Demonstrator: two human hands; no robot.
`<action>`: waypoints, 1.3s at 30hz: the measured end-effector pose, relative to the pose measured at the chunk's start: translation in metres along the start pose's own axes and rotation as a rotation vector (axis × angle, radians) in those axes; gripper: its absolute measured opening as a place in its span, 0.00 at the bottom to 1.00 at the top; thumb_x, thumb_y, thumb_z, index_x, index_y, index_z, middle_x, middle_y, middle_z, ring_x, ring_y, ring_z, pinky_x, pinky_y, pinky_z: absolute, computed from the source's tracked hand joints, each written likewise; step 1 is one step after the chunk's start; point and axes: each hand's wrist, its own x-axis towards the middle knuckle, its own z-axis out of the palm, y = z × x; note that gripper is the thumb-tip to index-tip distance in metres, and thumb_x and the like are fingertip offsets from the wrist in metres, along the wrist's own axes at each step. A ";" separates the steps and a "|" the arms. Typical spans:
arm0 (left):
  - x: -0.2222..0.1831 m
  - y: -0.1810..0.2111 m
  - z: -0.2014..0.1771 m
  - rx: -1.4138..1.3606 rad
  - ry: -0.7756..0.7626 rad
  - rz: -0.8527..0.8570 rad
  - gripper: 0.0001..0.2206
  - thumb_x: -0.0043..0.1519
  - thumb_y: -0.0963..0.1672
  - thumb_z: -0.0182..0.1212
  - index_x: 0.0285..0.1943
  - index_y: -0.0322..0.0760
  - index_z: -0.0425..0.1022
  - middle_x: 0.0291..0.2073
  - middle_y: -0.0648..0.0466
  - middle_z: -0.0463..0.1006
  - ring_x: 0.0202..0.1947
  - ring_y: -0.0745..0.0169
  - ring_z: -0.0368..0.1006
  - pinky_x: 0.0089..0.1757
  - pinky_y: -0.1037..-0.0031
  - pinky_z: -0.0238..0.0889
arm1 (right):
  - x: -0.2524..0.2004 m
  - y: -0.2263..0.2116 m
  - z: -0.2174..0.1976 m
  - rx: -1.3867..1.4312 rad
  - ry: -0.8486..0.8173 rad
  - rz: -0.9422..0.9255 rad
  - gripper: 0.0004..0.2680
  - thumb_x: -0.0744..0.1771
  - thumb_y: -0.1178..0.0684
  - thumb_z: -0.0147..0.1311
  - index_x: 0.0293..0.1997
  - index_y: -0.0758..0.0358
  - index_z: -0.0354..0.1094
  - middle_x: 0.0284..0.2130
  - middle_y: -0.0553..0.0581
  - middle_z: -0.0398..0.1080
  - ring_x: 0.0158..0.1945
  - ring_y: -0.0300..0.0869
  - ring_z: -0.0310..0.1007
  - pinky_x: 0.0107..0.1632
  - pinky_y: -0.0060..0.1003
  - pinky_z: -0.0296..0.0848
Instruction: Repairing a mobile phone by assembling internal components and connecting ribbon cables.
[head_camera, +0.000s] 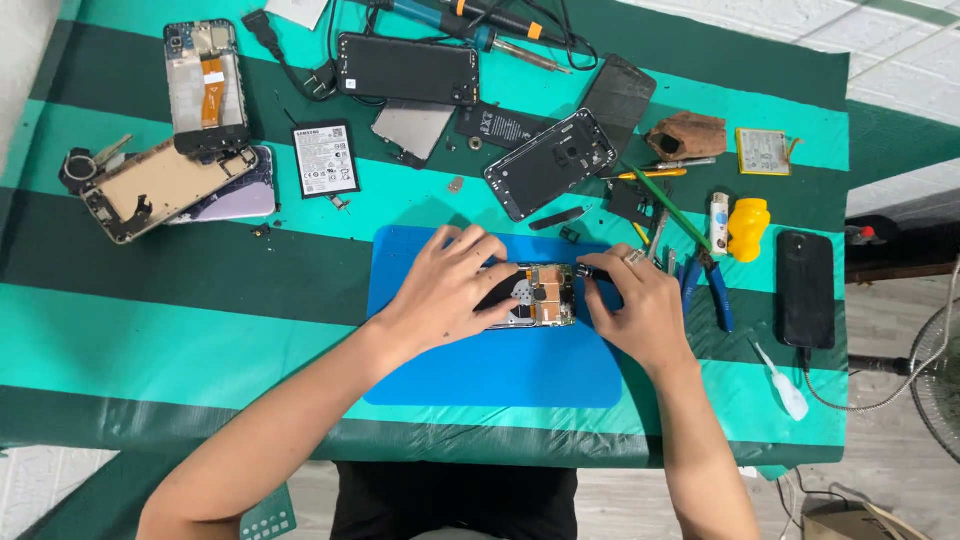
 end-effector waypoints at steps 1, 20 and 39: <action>0.000 0.001 0.002 0.000 -0.002 0.006 0.10 0.56 0.50 0.70 0.40 0.44 0.80 0.37 0.59 0.70 0.46 0.58 0.68 0.46 0.62 0.63 | 0.001 0.000 0.001 -0.001 0.005 0.004 0.06 0.67 0.57 0.59 0.45 0.49 0.76 0.31 0.50 0.74 0.33 0.47 0.76 0.37 0.37 0.76; 0.009 0.014 0.018 -0.040 0.116 -0.096 0.01 0.55 0.42 0.64 0.32 0.41 0.79 0.31 0.60 0.70 0.37 0.59 0.69 0.36 0.67 0.66 | 0.027 -0.005 0.008 0.577 0.288 0.048 0.09 0.65 0.66 0.67 0.48 0.73 0.75 0.31 0.66 0.79 0.33 0.55 0.82 0.38 0.44 0.80; 0.008 0.010 0.004 -0.264 0.011 -0.156 0.12 0.52 0.43 0.70 0.44 0.39 0.78 0.37 0.55 0.72 0.41 0.52 0.69 0.41 0.63 0.65 | 0.015 0.002 0.072 0.457 0.528 -0.043 0.18 0.71 0.61 0.57 0.66 0.80 0.56 0.31 0.65 0.78 0.30 0.54 0.82 0.32 0.42 0.82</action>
